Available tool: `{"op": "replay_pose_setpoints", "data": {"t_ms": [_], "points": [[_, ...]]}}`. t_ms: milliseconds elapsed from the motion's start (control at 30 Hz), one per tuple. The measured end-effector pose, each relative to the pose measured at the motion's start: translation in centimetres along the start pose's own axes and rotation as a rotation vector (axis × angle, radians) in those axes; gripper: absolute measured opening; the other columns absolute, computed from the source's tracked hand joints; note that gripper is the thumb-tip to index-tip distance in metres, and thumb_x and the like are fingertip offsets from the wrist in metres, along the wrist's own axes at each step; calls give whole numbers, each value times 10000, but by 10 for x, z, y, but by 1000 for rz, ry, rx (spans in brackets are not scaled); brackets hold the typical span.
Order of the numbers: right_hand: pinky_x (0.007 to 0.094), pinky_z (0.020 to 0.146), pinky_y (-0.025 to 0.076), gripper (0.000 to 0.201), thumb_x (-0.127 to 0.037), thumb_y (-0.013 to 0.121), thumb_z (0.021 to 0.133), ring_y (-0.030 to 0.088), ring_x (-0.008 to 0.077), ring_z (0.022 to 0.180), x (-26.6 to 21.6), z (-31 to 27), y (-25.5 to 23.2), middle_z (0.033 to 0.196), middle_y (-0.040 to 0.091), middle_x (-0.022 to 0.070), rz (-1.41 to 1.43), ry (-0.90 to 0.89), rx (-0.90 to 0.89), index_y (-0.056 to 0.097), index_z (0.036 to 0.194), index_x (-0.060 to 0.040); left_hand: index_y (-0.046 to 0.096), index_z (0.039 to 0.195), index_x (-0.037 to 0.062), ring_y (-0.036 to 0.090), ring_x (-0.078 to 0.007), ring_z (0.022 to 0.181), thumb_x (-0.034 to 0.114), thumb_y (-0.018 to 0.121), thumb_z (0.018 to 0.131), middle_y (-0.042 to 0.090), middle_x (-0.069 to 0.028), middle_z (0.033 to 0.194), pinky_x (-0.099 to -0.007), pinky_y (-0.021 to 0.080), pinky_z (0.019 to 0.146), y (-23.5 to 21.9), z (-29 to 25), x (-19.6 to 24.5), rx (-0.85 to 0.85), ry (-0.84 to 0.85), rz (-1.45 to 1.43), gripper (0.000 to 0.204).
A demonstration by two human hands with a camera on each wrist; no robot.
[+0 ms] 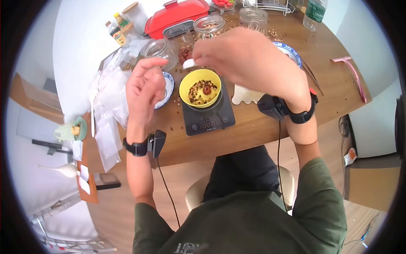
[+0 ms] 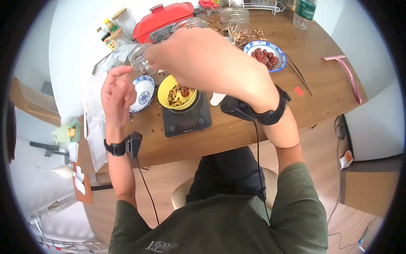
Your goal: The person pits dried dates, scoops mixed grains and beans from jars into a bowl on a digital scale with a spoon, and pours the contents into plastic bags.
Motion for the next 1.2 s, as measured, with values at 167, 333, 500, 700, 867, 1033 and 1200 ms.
{"op": "replay_pose_setpoints", "data": {"t_ms": [167, 333, 500, 700, 867, 1033, 1200], "points": [[332, 531, 473, 172, -53, 608, 678, 613, 250, 645, -10, -4, -3, 648, 594, 81, 11, -151, 57, 606, 841, -107, 564, 1056, 33, 369, -12, 501, -2, 612, 780, 448, 38, 635, -175, 283, 447, 57, 19, 27, -129, 52, 781, 282], [347, 544, 463, 189, -67, 588, 720, 595, 275, 658, 5, -7, -12, 691, 589, 76, -31, -111, 155, 565, 905, -98, 584, 886, 21, 445, -105, 476, -42, 586, 748, 506, -54, 624, -220, 354, 459, 84, 47, 36, -219, 339, 1113, 152], [328, 482, 474, 114, -142, 576, 809, 610, 230, 536, 22, -12, -57, 616, 592, 126, -27, -183, 575, 587, 791, -29, 570, 866, 21, 450, -88, 478, 127, 545, 889, 521, -45, 628, -239, 328, 435, 79, 81, 49, 26, 407, 1176, 112], [344, 505, 445, 237, -138, 518, 872, 589, 307, 562, 42, -24, -100, 590, 567, 171, 172, 50, 321, 501, 1043, 25, 545, 940, -2, 376, -29, 452, 177, 488, 936, 509, 0, 650, -177, 278, 401, 35, 121, 37, 143, 254, 694, 188], [331, 513, 441, 276, -191, 533, 890, 594, 277, 554, 51, -39, -118, 599, 588, 153, 242, 92, 413, 514, 1043, 38, 536, 959, 6, 403, -34, 432, 187, 469, 944, 531, -9, 664, -169, 299, 383, 19, 142, -2, 116, 144, 617, 194], [370, 572, 458, 262, -185, 521, 884, 602, 323, 631, 65, -32, -104, 661, 600, 184, 216, 141, 330, 523, 1021, 39, 552, 956, 24, 428, -44, 477, 178, 449, 946, 560, -17, 699, -192, 345, 401, 4, 150, -63, 104, -24, 741, 185], [417, 645, 465, 265, -184, 511, 876, 600, 368, 723, 54, -30, -103, 744, 611, 217, 84, 32, 322, 526, 1019, 38, 535, 909, 9, 473, -57, 531, 127, 455, 924, 571, -43, 688, -199, 380, 453, 12, 146, -79, 127, -40, 517, 143]]}}
Point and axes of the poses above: each hand's wrist, its own z-axis towards the middle knuckle, its own y-axis out of the palm, x = y × z, the point moved 6 cm from there along z, towards the middle knuckle
